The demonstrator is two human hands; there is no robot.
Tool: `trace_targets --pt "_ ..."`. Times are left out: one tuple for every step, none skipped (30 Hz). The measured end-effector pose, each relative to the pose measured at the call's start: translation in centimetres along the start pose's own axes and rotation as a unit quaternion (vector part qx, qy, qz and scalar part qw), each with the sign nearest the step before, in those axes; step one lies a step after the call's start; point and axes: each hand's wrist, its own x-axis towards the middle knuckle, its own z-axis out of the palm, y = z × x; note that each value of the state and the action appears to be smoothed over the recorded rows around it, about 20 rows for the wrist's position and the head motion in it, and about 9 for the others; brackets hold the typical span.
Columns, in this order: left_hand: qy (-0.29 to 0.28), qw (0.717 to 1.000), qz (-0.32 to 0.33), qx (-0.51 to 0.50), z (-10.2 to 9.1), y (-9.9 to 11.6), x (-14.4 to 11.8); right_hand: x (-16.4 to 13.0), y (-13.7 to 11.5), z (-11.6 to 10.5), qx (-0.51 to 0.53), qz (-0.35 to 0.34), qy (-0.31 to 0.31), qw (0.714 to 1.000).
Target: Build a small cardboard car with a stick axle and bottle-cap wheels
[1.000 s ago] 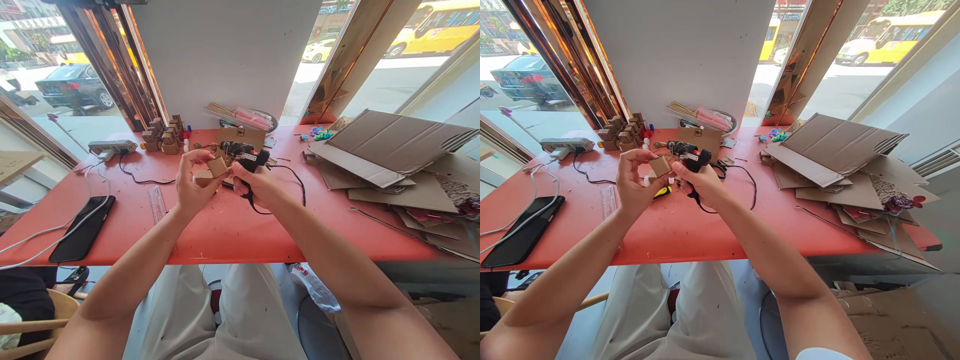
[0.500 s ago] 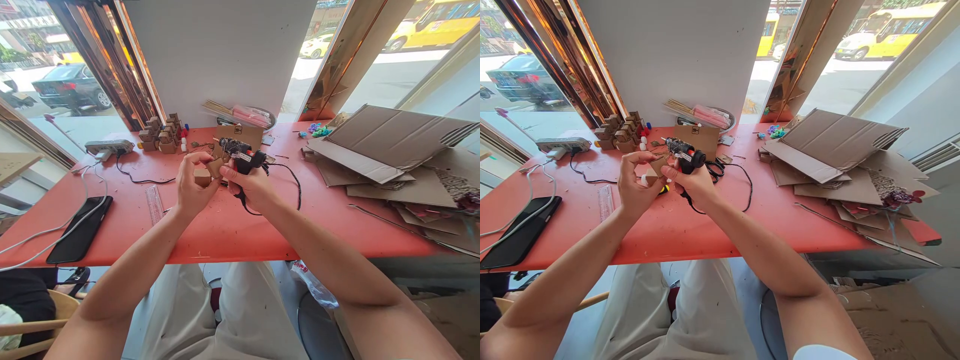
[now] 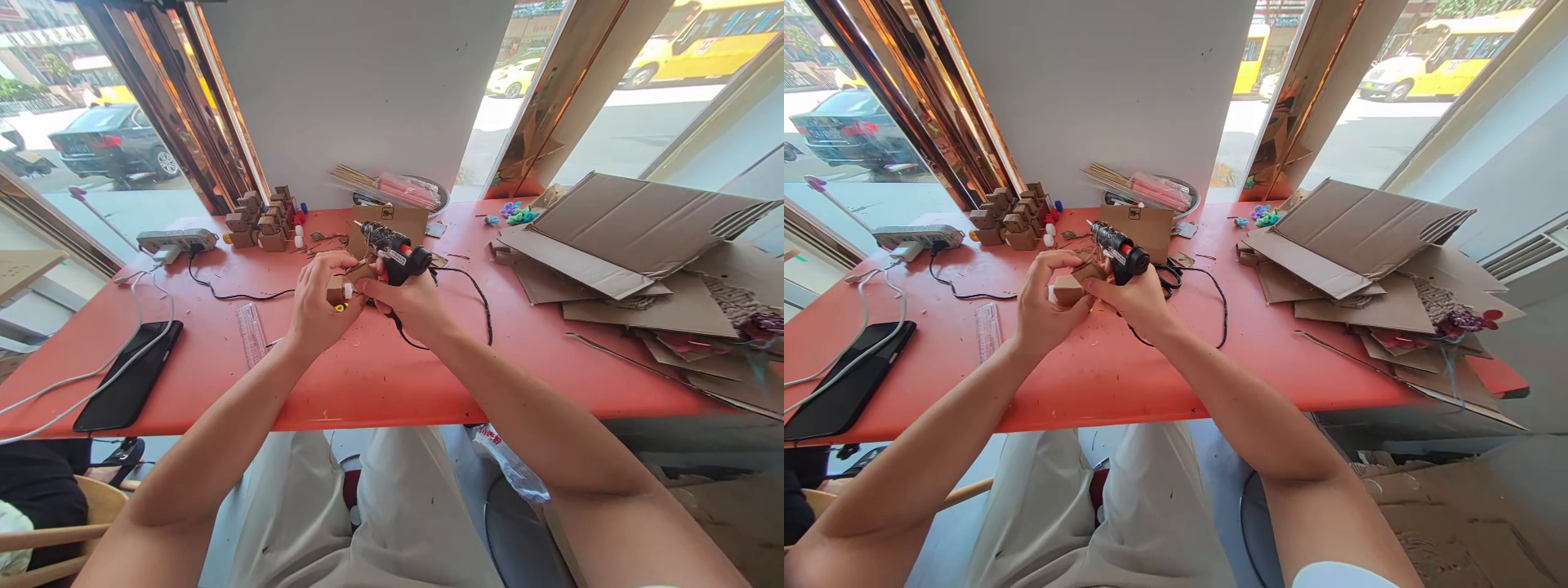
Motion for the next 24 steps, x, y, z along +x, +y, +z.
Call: trace_targets --pt "-0.014 1.0 0.001 -0.01 -0.1 -0.1 0.0 0.1 0.0 -0.2 -0.024 -0.01 0.01 1.0" --pt "-0.025 0.999 0.002 -0.022 -0.2 -0.1 0.0 0.2 0.1 -0.5 -0.05 -0.023 0.02 0.998" --pt "-0.034 0.999 0.001 -0.038 -0.3 -0.2 0.0 0.2 0.1 -0.7 -0.077 -0.037 0.029 0.996" --pt "-0.042 0.998 -0.005 -0.057 -0.3 -0.1 0.1 0.3 0.1 -0.9 -0.103 -0.052 0.036 0.993" --pt "-0.046 0.996 -0.019 -0.079 -0.3 0.0 0.2 0.3 0.1 -1.1 -0.128 -0.064 0.038 0.989" --pt "-0.048 0.993 -0.039 -0.105 -0.4 0.1 0.3 0.3 0.1 -1.2 -0.151 -0.074 0.039 0.985" --pt "-0.048 0.988 -0.063 -0.134 -0.4 0.3 0.5 0.4 0.1 -1.3 -0.168 -0.082 0.039 0.982" --pt "-0.046 0.982 -0.089 -0.162 -0.4 0.5 0.7 0.4 0.1 -1.3 -0.179 -0.088 0.038 0.979" --pt "-0.045 0.974 -0.116 -0.189 -0.5 0.8 0.9 0.4 0.2 -1.3 -0.184 -0.092 0.036 0.978" --pt "-0.046 0.965 -0.143 -0.214 -0.6 0.9 1.2 0.3 0.3 -1.3 -0.184 -0.095 0.033 0.978" --pt "-0.048 0.956 -0.169 -0.236 -0.7 1.1 1.4 0.3 0.4 -1.3 -0.181 -0.096 0.03 0.978" --pt "-0.054 0.944 -0.198 -0.257 -0.8 1.1 1.6 0.3 0.6 -1.3 -0.179 -0.095 0.024 0.979" --pt "-0.061 0.931 -0.226 -0.279 -0.9 1.1 1.8 0.3 0.7 -1.3 -0.177 -0.093 0.017 0.98" --pt "-0.067 0.917 -0.254 -0.301 -1.0 1.1 1.9 0.3 0.8 -1.3 -0.177 -0.091 0.011 0.98" --pt "-0.074 0.901 -0.28 -0.323 -1.1 1.0 2.0 0.2 0.9 -1.3 -0.177 -0.09 0.006 0.98" --pt "-0.081 0.884 -0.307 -0.344 -1.1 0.8 2.1 0.2 0.9 -1.3 -0.177 -0.091 0.003 0.98" --pt "-0.091 0.865 -0.334 -0.363 -1.2 0.7 2.2 0.1 0.8 -1.3 -0.177 -0.093 0.001 0.98" --pt "-0.104 0.846 -0.359 -0.38 -1.3 0.5 2.2 0.0 0.7 -1.3 -0.176 -0.098 -0.002 0.979" --pt "-0.12 0.827 -0.382 -0.395 -1.4 0.4 2.2 -0.1 0.6 -1.3 -0.177 -0.103 -0.005 0.979" --pt "-0.139 0.809 -0.401 -0.407 -1.4 0.3 2.3 -0.2 0.4 -1.3 -0.179 -0.108 -0.009 0.978" --pt "-0.159 0.793 -0.414 -0.418 -1.4 0.2 2.3 -0.3 0.2 -1.3 -0.183 -0.114 -0.012 0.976" --pt "-0.178 0.781 -0.421 -0.426 -1.5 0.2 2.3 -0.4 0.0 -1.4 -0.188 -0.119 -0.016 0.975" --pt "-0.2 0.771 -0.422 -0.433 -1.5 0.2 2.4 -0.5 -0.2 -1.4 -0.195 -0.123 -0.017 0.973" --pt "-0.223 0.763 -0.42 -0.438 -1.5 0.3 2.4 -0.6 -0.4 -1.4 -0.203 -0.126 -0.017 0.971"
